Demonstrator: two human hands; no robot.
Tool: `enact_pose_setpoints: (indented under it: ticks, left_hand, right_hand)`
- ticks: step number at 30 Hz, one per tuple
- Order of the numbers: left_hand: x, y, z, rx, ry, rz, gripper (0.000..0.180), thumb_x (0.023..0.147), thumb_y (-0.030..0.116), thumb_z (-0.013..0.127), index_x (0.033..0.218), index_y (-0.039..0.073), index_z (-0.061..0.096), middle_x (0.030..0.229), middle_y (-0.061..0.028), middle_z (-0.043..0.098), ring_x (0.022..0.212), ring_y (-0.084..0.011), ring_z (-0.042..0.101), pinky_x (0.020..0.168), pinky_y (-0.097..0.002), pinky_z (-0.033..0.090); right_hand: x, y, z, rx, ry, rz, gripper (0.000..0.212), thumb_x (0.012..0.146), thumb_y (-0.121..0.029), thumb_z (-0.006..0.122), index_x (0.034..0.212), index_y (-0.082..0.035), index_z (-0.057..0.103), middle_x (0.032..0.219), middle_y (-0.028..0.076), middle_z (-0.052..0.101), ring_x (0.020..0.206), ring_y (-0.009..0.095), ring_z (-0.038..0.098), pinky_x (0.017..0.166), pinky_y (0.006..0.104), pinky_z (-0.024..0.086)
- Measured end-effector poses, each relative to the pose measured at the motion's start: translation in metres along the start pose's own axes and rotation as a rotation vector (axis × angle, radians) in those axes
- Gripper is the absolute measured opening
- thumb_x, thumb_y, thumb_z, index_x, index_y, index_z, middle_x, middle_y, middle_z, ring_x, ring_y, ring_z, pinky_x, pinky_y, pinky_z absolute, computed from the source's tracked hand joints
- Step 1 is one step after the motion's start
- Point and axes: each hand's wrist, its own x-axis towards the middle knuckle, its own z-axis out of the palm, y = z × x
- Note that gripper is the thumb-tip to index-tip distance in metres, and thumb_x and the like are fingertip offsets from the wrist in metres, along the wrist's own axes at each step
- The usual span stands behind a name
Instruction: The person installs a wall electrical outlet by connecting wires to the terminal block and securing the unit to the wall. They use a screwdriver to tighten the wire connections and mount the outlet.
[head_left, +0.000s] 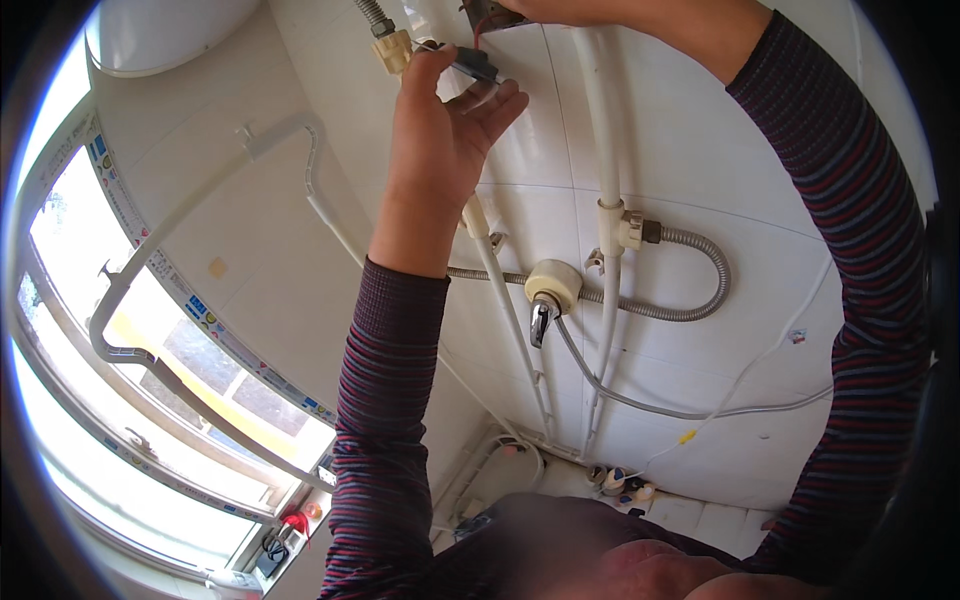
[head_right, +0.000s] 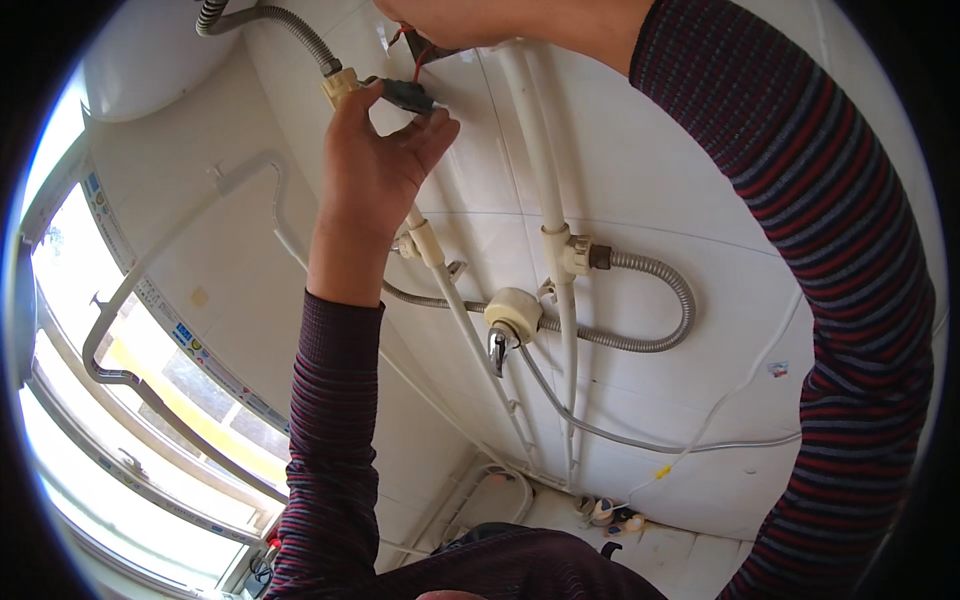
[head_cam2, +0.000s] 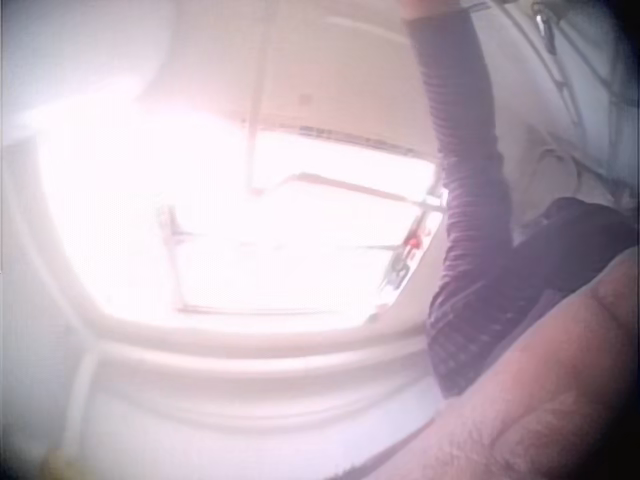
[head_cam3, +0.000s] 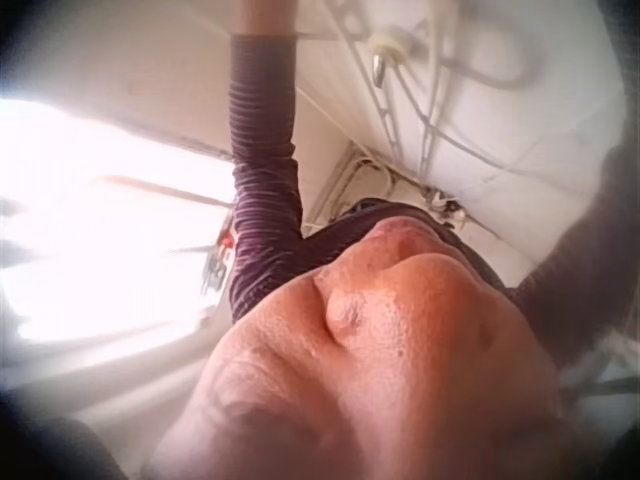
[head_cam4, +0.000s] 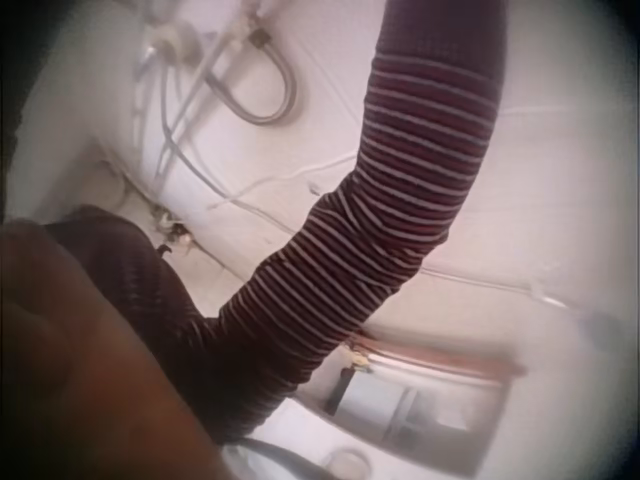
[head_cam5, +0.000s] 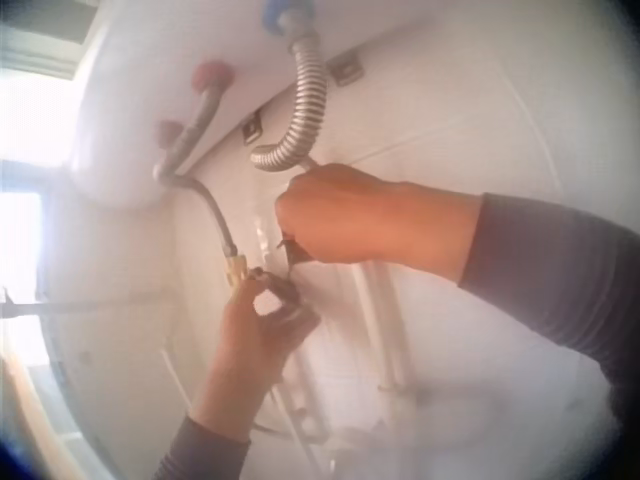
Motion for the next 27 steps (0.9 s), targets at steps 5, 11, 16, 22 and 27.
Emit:
enact_pose_setpoints:
  ticks: [5, 11, 16, 22, 27]
  left_hand:
    - [0.008, 0.007, 0.000, -0.037, -0.096, -0.025, 0.038, 0.099, 0.028, 0.060, 0.124, 0.003, 0.045, 0.112, -0.0236, 0.055, 0.100, -0.0352, 0.062, 0.096, -0.0502, 0.060]
    - [0.012, 0.023, -0.004, 0.050, -0.150, -0.121, 0.047, 0.101, 0.045, 0.053, 0.125, 0.005, 0.051, 0.110, -0.0215, 0.058, 0.097, -0.0313, 0.063, 0.095, -0.0528, 0.057]
    - [0.016, 0.030, 0.001, 0.145, -0.071, -0.149, 0.052, 0.101, 0.052, 0.049, 0.125, 0.005, 0.055, 0.109, -0.0206, 0.064, 0.101, -0.0315, 0.066, 0.096, -0.0504, 0.057]
    - [0.028, 0.041, -0.004, 0.266, -0.186, -0.166, 0.055, 0.101, 0.046, 0.045, 0.132, 0.001, 0.055, 0.112, -0.0205, 0.065, 0.103, -0.0354, 0.067, 0.098, -0.0505, 0.056]
    - [0.032, 0.054, -0.014, 0.374, -0.239, -0.105, 0.059, 0.103, 0.040, 0.036, 0.138, -0.006, 0.052, 0.124, -0.0270, 0.065, 0.110, -0.0408, 0.067, 0.102, -0.0511, 0.055]
  right_hand:
    - [-0.004, 0.000, -0.008, 0.032, 0.007, -0.033, 0.018, 0.083, -0.019, 0.076, 0.077, -0.002, 0.076, 0.077, 0.020, 0.072, 0.075, 0.038, 0.071, 0.069, 0.0466, 0.055]
    - [-0.003, 0.009, -0.006, 0.092, 0.035, -0.003, 0.014, 0.080, -0.016, 0.075, 0.074, -0.003, 0.076, 0.077, 0.020, 0.072, 0.075, 0.038, 0.071, 0.069, 0.0473, 0.055]
    - [-0.001, 0.012, 0.001, 0.102, 0.017, 0.052, 0.013, 0.079, -0.015, 0.074, 0.074, -0.003, 0.076, 0.078, 0.021, 0.072, 0.076, 0.039, 0.071, 0.069, 0.0477, 0.056]
    - [-0.008, 0.010, -0.008, 0.011, 0.051, -0.007, 0.013, 0.079, -0.015, 0.074, 0.078, -0.002, 0.077, 0.078, 0.021, 0.073, 0.077, 0.038, 0.072, 0.071, 0.0471, 0.057]
    - [0.002, 0.008, 0.008, 0.012, 0.083, -0.065, 0.013, 0.080, -0.015, 0.074, 0.081, -0.002, 0.078, 0.080, 0.020, 0.073, 0.079, 0.037, 0.073, 0.071, 0.0467, 0.058]
